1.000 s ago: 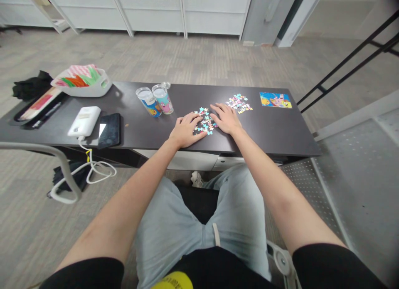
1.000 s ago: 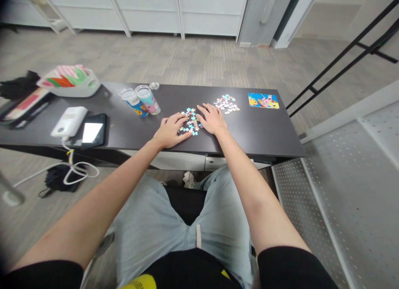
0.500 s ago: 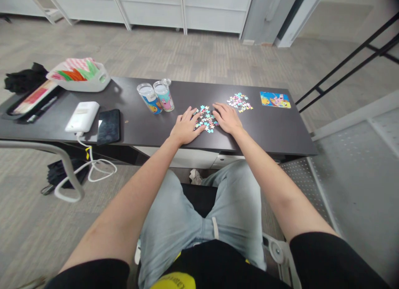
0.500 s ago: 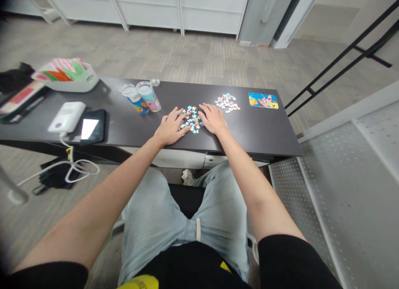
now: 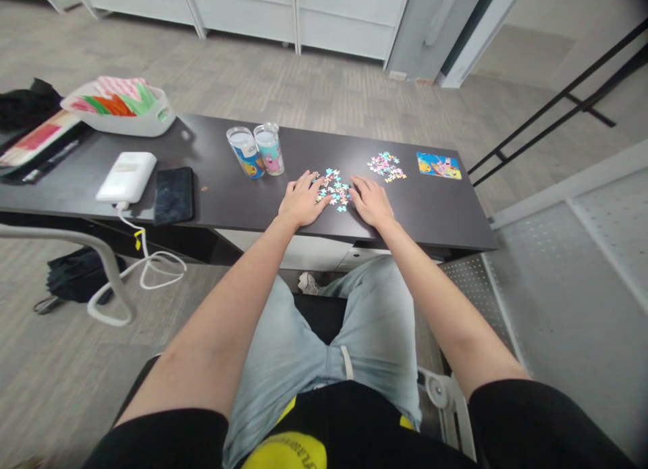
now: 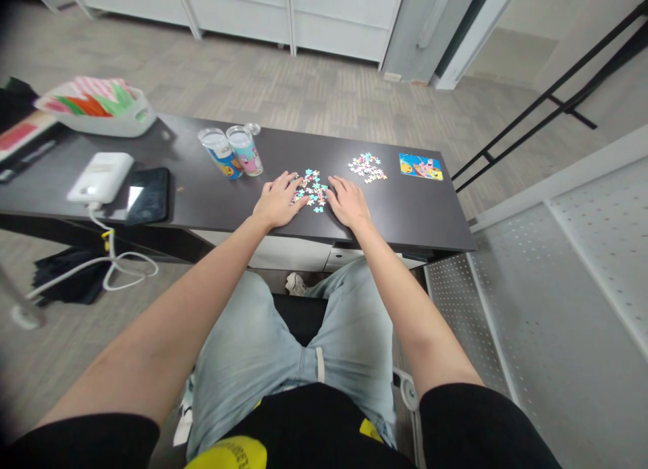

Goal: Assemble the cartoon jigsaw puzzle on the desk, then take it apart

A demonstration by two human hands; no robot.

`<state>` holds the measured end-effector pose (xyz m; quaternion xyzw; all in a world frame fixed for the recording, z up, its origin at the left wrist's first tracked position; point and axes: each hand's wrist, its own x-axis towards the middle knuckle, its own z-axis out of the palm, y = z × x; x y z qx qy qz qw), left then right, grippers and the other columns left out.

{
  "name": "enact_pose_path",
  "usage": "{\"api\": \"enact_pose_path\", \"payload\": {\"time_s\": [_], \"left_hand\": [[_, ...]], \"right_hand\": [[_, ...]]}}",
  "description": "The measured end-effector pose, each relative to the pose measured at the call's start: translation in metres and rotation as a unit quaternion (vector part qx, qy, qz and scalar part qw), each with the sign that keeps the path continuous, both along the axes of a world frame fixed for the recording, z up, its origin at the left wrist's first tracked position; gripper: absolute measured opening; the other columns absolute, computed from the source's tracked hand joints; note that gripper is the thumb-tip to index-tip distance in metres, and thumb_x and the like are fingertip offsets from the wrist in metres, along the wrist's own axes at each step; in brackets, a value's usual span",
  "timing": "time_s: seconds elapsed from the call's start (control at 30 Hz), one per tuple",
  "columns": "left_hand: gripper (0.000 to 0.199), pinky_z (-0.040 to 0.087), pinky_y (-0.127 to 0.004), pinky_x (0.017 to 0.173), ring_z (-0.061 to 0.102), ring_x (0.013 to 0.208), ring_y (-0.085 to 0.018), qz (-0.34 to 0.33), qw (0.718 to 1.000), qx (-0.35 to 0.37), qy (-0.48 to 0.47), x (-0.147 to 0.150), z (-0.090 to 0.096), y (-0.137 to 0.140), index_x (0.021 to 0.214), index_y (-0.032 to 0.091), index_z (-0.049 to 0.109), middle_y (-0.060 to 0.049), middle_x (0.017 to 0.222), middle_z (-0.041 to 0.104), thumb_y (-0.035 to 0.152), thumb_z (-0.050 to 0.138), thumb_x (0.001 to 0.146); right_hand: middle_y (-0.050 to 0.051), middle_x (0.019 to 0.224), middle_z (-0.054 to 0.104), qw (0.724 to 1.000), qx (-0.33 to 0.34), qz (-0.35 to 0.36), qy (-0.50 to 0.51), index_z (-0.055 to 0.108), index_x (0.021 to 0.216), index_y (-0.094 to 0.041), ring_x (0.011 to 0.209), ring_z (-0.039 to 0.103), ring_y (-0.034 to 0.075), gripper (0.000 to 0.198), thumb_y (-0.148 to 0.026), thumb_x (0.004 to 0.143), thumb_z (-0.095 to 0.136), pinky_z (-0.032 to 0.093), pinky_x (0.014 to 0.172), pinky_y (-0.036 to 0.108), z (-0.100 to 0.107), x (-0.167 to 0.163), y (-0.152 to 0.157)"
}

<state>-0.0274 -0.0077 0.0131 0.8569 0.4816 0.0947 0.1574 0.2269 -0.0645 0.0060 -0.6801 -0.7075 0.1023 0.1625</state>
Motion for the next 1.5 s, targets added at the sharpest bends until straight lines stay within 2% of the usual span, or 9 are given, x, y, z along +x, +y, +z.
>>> {"api": "enact_pose_path", "payload": {"time_s": [0.27,0.4,0.5,0.63,0.77,0.93,1.07,1.27,1.5], "left_hand": [[0.077,0.031,-0.064,0.163,0.034,0.201,-0.037,0.055,0.998,0.019,-0.023,0.002,-0.005,0.002,0.195,0.013,0.054,-0.021,0.210,0.047,0.051,0.036,0.130],[0.078,0.022,-0.066,0.166,0.026,0.204,-0.036,0.138,0.988,0.061,-0.029,0.004,-0.002,-0.006,0.196,0.012,0.052,-0.019,0.214,0.039,0.042,0.029,0.128],[0.078,0.023,-0.067,0.166,0.024,0.205,-0.036,0.188,0.979,0.070,-0.034,0.005,0.000,-0.010,0.196,0.011,0.053,-0.019,0.213,0.040,0.036,0.028,0.127],[0.077,0.032,-0.065,0.163,0.028,0.204,-0.035,0.148,0.987,0.044,-0.039,0.005,-0.001,-0.006,0.195,0.013,0.056,-0.018,0.210,0.047,0.036,0.028,0.127],[0.077,0.026,-0.065,0.166,0.030,0.203,-0.035,0.106,0.993,0.022,-0.051,0.005,-0.008,0.003,0.197,0.015,0.055,-0.017,0.212,0.043,0.046,0.031,0.130],[0.079,0.015,-0.067,0.169,0.031,0.203,-0.036,0.053,0.994,-0.007,-0.099,0.000,-0.020,0.015,0.196,0.018,0.058,-0.016,0.210,0.043,0.057,0.042,0.130],[0.082,0.027,-0.059,0.167,0.043,0.198,-0.032,0.061,0.980,-0.011,-0.188,-0.007,-0.029,0.024,0.192,0.020,0.064,-0.015,0.205,0.054,0.065,0.029,0.133],[0.096,0.038,-0.053,0.163,0.056,0.191,-0.032,0.123,0.939,0.012,-0.321,-0.016,-0.044,0.036,0.186,0.016,0.067,-0.021,0.197,0.064,0.073,0.011,0.133],[0.090,0.049,-0.049,0.156,0.073,0.175,-0.033,0.138,0.921,0.032,-0.362,-0.016,-0.049,0.037,0.166,0.021,0.081,-0.020,0.179,0.081,0.077,0.018,0.134]], "right_hand": [[0.016,0.208,0.055,1.000,-0.005,0.018,-0.009,0.070,0.194,-0.019,0.189,0.056,0.043,0.078,-0.056,0.125,0.068,0.046,0.157,0.062,0.000,-0.003,-0.029],[0.014,0.208,0.055,1.000,-0.015,0.001,-0.011,0.071,0.193,-0.022,0.192,0.054,0.043,0.071,-0.052,0.130,0.061,0.044,0.158,0.066,0.002,-0.006,-0.024],[0.014,0.210,0.051,1.000,-0.016,-0.018,-0.006,0.059,0.201,-0.019,0.195,0.050,0.041,0.077,-0.052,0.132,0.055,0.040,0.160,0.066,0.002,-0.009,-0.020],[0.018,0.216,0.037,0.998,-0.045,-0.038,-0.013,0.041,0.207,-0.006,0.203,0.036,0.037,0.088,-0.055,0.134,0.041,0.028,0.166,0.063,-0.002,-0.011,-0.017],[0.023,0.219,0.017,0.996,-0.080,0.001,-0.034,0.019,0.209,0.005,0.208,0.018,0.038,0.123,-0.082,0.127,0.049,0.011,0.170,0.060,-0.007,-0.010,-0.008],[0.027,0.219,0.009,0.993,-0.083,0.074,-0.033,0.011,0.209,0.008,0.208,0.011,0.041,0.154,-0.102,0.113,0.059,0.005,0.170,0.060,-0.010,-0.016,0.016],[0.032,0.219,0.004,0.992,-0.088,0.087,-0.039,0.008,0.207,0.011,0.208,0.007,0.045,0.166,-0.106,0.106,0.069,0.004,0.170,0.060,-0.009,-0.036,0.037],[0.032,0.219,0.009,0.994,-0.076,0.073,-0.037,0.012,0.209,0.007,0.208,0.008,0.046,0.155,-0.099,0.112,0.070,0.005,0.169,0.063,-0.008,-0.064,0.062],[0.030,0.218,0.018,0.997,-0.053,0.053,-0.001,0.022,0.208,0.007,0.207,0.018,0.043,0.135,-0.095,0.123,0.044,0.009,0.169,0.063,-0.010,-0.070,0.079]]}}
